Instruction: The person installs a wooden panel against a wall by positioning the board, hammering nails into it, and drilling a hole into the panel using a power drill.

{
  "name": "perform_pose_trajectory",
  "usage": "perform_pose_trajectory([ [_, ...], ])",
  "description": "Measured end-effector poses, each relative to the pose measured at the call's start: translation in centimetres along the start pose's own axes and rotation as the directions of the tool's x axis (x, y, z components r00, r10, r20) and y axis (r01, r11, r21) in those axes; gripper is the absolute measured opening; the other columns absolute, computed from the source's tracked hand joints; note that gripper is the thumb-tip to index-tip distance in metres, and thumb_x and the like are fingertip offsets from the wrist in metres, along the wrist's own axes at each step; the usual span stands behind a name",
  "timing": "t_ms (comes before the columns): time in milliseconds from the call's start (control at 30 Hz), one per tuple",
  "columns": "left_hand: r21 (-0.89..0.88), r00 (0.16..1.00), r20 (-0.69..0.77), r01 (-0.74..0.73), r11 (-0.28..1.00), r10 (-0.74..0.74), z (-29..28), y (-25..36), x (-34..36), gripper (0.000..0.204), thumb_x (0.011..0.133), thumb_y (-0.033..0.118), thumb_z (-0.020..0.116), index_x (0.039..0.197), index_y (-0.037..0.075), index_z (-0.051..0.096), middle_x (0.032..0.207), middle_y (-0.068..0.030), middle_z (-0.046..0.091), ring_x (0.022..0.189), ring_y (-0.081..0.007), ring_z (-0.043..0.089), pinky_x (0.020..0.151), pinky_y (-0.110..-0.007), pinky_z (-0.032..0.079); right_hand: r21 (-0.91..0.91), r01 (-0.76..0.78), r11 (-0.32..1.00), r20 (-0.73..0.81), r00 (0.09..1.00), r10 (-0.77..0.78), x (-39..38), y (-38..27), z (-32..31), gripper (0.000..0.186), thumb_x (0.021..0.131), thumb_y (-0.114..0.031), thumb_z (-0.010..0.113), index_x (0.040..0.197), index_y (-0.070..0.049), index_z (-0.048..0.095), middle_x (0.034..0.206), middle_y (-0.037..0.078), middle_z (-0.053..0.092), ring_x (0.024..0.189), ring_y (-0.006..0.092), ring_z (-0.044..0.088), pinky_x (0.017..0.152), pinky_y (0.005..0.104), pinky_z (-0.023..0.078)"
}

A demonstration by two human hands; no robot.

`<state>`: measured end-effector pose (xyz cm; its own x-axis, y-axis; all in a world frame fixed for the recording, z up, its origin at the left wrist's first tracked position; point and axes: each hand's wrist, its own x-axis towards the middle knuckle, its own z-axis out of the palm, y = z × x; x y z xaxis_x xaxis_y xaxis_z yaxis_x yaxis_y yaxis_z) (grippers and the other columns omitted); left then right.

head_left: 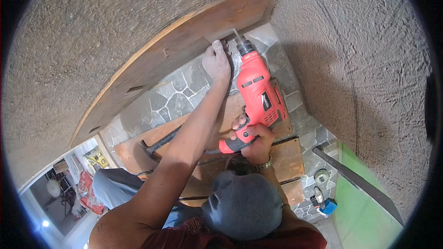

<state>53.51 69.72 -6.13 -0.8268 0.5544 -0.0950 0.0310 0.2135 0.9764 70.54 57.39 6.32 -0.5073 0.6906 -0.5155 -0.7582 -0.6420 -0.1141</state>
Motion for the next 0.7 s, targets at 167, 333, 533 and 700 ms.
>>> perform_pose_trajectory([
  [167,-0.067,1.000,-0.006,0.016,0.998,-0.017,0.2,0.0,-0.2,0.060,0.100,0.053,0.055,0.093,-0.005,0.072,0.078,-0.0106,0.071,0.063,-0.0155,0.065,0.062,-0.032,0.051,0.006,-0.011,1.000,-0.035,0.999,0.012,-0.2,-0.1,0.0,0.056,0.067,0.000,0.056,0.123,0.001,0.052,0.090,0.011,0.059,0.082,0.0274,0.059,0.067,0.0417,0.053],
  [333,-0.043,1.000,0.006,0.017,0.999,-0.017,0.0,0.2,-0.4,0.061,0.100,0.054,0.054,0.093,-0.005,0.071,0.077,-0.0106,0.070,0.064,-0.0157,0.065,0.062,-0.032,0.052,0.010,-0.015,1.000,-0.016,1.000,0.015,-0.1,-0.2,0.0,0.057,0.067,0.000,0.057,0.124,0.001,0.052,0.091,0.010,0.058,0.084,0.0270,0.059,0.069,0.0420,0.053],
  [533,-0.055,0.999,0.003,0.037,0.998,-0.037,-0.1,0.3,-0.2,0.063,0.100,0.054,0.054,0.094,-0.006,0.071,0.078,-0.0108,0.070,0.063,-0.0160,0.065,0.062,-0.032,0.051,-0.041,-0.027,0.999,-0.014,1.000,0.026,-0.1,-0.1,0.2,0.056,0.068,-0.004,0.056,0.123,-0.001,0.050,0.092,0.008,0.058,0.087,0.0258,0.058,0.068,0.0409,0.053],
  [700,0.006,0.999,0.032,0.006,1.000,-0.006,0.4,1.1,-0.9,0.063,0.100,0.054,0.053,0.095,-0.005,0.072,0.076,-0.0106,0.070,0.063,-0.0159,0.065,0.061,-0.032,0.051,-0.095,0.004,0.995,-0.033,0.999,-0.007,-0.4,-0.5,-0.5,0.053,0.069,-0.006,0.056,0.122,-0.001,0.052,0.093,0.008,0.058,0.087,0.0257,0.059,0.068,0.0413,0.054],
])
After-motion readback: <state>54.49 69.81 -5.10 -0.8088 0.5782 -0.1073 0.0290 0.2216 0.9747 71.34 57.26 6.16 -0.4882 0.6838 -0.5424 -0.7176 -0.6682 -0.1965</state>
